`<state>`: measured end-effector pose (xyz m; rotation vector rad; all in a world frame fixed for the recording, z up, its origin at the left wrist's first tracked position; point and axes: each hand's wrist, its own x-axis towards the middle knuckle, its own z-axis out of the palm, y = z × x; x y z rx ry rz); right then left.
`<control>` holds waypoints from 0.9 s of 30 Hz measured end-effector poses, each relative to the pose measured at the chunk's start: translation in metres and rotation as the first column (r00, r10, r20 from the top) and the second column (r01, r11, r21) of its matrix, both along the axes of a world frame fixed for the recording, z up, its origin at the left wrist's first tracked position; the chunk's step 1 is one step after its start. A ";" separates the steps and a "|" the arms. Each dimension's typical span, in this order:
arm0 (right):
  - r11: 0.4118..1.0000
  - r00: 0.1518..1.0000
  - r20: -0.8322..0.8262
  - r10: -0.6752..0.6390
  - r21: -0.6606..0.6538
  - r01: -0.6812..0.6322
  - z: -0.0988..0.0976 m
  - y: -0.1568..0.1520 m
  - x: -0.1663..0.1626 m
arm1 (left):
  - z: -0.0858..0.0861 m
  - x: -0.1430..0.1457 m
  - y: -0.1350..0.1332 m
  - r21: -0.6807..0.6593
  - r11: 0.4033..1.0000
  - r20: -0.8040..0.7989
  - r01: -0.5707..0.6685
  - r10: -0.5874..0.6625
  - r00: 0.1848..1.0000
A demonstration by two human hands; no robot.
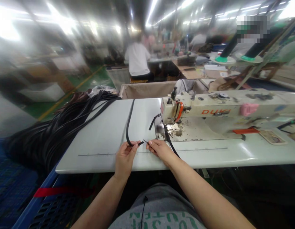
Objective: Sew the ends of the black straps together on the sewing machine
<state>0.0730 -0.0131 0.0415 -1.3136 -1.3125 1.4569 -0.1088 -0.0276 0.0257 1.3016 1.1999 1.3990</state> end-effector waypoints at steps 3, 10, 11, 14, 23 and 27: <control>0.994 0.986 0.154 -0.069 0.097 0.054 0.003 -0.008 0.007 | 0.002 -0.006 -0.001 -0.034 0.999 -0.056 0.000 -0.002 0.998; 0.884 0.241 0.868 -0.434 0.462 -0.070 0.002 -0.042 0.044 | 0.005 -0.033 0.005 -0.194 0.976 -0.086 0.101 -0.120 0.989; 0.896 0.175 0.890 -0.421 0.438 -0.076 0.000 -0.045 0.049 | 0.005 -0.037 0.006 -0.231 0.965 -0.092 0.123 -0.148 0.985; 0.937 0.102 0.942 -0.319 0.330 -0.113 -0.007 -0.053 0.059 | 0.004 -0.050 0.011 -0.317 0.939 -0.187 0.137 -0.204 0.961; 0.961 0.042 0.973 -0.225 0.229 -0.157 -0.007 -0.056 0.060 | -0.009 -0.136 0.047 -0.115 0.973 -0.705 -0.200 0.062 0.706; 0.946 0.044 0.964 -0.264 0.267 -0.183 -0.009 -0.056 0.065 | 0.006 -0.210 0.054 0.082 0.935 -0.868 -0.345 0.237 0.436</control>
